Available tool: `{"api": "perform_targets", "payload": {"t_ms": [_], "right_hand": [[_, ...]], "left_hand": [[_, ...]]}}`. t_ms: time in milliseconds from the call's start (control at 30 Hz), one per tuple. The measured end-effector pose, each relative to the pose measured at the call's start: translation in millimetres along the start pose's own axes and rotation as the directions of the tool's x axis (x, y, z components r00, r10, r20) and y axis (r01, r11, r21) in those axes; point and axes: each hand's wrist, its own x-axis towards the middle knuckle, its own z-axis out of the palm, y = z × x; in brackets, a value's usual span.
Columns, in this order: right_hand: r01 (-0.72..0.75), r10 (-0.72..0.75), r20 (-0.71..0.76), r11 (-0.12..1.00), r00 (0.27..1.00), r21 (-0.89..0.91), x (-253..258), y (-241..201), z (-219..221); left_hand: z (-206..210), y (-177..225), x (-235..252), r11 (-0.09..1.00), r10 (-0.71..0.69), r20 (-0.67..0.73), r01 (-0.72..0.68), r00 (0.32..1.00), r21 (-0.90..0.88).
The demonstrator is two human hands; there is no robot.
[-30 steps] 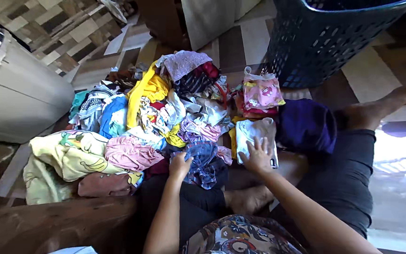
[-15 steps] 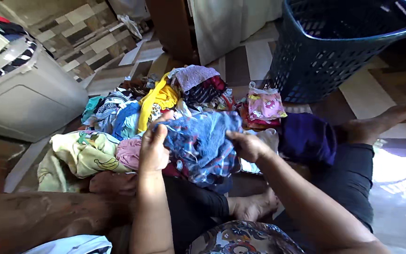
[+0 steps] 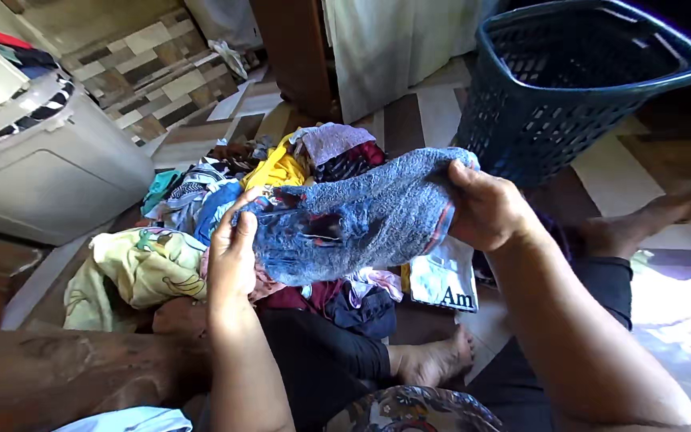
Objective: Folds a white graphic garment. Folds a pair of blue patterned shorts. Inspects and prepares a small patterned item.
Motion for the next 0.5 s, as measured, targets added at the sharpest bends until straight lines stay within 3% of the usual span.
{"api": "perform_targets", "payload": {"t_ms": [100, 200, 267, 333, 400, 500], "right_hand": [[0.014, -0.016, 0.089, 1.0, 0.996, 0.024, 7.6, -5.8, -6.8], [0.071, -0.07, -0.085, 0.997, 0.994, 0.009, 23.0, 22.7, -10.1], [-0.136, 0.118, -0.214, 0.988, 0.97, -0.071, 21.5, 69.8, -8.4], [-0.391, 0.363, -0.225, 0.915, 0.904, -0.096, 13.5, 117.5, -4.9], [-0.573, 0.534, -0.235, 0.806, 0.812, -0.148, 7.0, 142.8, 5.9], [-0.688, 0.619, -0.328, 0.707, 0.714, -0.162, 0.8, 168.5, 9.4]], "left_hand": [[0.1, 6.8, 3.6, 0.999, -0.026, 0.022, 0.027, 0.999, -0.036], [14.0, -4.5, 6.9, 0.976, -0.173, 0.008, 0.173, 0.985, -0.134], [30.6, -28.8, 3.4, 0.9, -0.424, -0.035, 0.416, 0.905, -0.132], [46.5, -58.9, -2.7, 0.781, -0.62, -0.049, 0.61, 0.783, -0.133], [52.6, -79.3, -10.2, 0.688, -0.719, -0.012, 0.708, 0.695, -0.16], [51.1, -84.1, -21.0, 0.636, -0.752, 0.046, 0.743, 0.657, -0.21]]}}
